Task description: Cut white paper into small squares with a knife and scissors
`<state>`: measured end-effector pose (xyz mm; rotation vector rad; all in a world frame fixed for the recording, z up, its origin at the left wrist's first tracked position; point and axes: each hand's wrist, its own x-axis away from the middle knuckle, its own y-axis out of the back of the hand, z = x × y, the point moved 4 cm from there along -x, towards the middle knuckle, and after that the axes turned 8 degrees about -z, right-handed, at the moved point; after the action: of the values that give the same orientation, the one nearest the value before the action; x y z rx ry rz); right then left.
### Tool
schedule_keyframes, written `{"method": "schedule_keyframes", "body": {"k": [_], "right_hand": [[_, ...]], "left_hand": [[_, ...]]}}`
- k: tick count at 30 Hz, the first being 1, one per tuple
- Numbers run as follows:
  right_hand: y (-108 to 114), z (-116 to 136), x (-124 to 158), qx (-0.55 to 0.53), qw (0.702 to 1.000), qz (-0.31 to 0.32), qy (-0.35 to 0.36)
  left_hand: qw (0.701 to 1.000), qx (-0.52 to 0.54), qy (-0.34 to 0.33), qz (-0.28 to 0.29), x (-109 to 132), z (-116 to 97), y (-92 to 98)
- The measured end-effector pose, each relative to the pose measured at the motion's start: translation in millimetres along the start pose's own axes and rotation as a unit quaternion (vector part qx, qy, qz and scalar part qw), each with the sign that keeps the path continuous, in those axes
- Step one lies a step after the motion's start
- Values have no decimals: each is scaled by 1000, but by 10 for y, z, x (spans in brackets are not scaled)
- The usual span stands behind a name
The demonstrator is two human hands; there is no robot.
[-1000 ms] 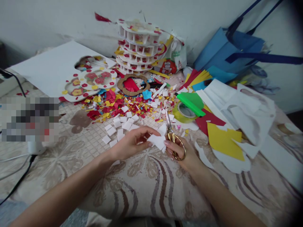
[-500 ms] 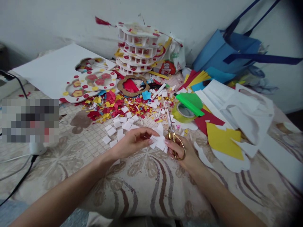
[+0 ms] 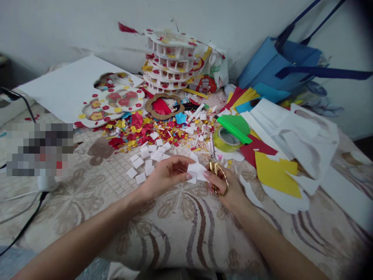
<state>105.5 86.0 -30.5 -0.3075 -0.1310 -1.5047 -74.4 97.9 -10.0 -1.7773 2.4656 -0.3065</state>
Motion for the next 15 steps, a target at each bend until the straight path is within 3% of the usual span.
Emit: {"method": "schedule_keyframes", "body": {"k": [10,15], "right_hand": [[-21,11,17,5,999,33,-3],[-68,5,42,27,997,65,-10]], "left_hand": [[999,-20,-6,-28,-6,-24,13],[1000,11,11,-4,23,7,-21]]}}
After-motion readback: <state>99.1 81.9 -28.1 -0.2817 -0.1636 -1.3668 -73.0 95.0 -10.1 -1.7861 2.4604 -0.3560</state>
